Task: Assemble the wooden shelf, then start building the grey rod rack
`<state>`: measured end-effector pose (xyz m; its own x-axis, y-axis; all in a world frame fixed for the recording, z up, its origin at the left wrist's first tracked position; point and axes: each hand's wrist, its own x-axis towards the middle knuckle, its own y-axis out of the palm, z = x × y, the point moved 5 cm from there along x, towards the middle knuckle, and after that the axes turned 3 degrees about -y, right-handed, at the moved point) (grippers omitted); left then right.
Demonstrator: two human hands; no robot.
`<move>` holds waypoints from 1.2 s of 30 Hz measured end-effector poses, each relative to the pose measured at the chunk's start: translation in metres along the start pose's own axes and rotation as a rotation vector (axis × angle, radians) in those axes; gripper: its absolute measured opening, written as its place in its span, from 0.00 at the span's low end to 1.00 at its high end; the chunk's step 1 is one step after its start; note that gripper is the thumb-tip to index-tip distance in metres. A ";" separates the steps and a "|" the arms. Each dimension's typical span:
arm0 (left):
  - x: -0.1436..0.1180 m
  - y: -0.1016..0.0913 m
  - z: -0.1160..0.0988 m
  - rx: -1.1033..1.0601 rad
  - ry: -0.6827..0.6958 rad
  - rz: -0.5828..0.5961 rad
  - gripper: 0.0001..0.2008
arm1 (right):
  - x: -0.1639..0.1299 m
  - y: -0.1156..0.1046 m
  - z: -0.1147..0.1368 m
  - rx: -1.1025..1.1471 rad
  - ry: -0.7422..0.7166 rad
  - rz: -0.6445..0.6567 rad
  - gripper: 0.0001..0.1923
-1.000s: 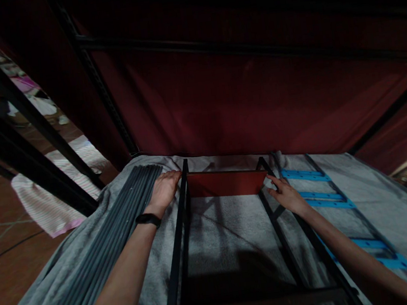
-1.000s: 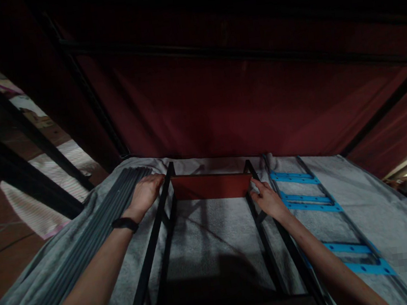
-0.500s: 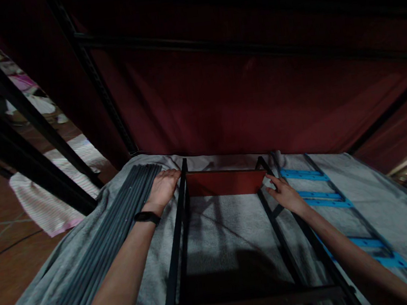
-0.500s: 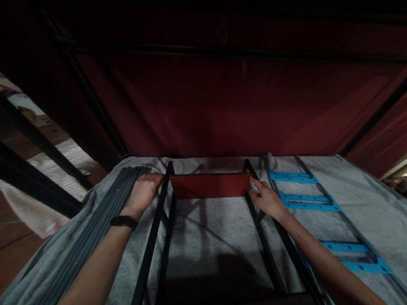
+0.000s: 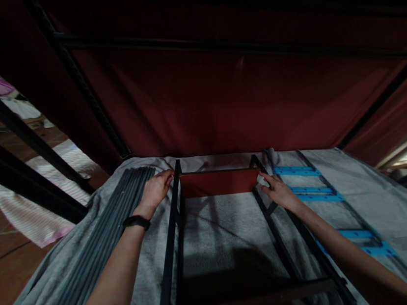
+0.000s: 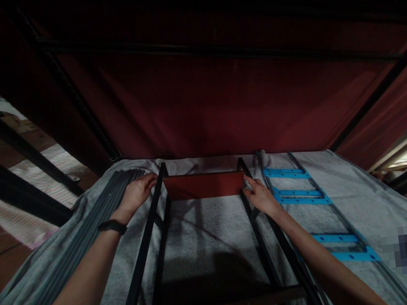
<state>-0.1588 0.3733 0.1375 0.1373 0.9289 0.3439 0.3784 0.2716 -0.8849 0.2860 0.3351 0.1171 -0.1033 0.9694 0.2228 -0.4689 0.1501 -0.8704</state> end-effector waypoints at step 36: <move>0.005 0.008 0.006 -0.543 -0.275 0.074 0.19 | 0.027 0.003 -0.025 0.203 0.044 -0.003 0.33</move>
<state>-0.1600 0.3818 0.1303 -0.0327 0.9909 0.1303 0.7995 0.1042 -0.5916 0.3035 0.3662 0.1096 -0.0649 0.9773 0.2018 -0.6368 0.1152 -0.7624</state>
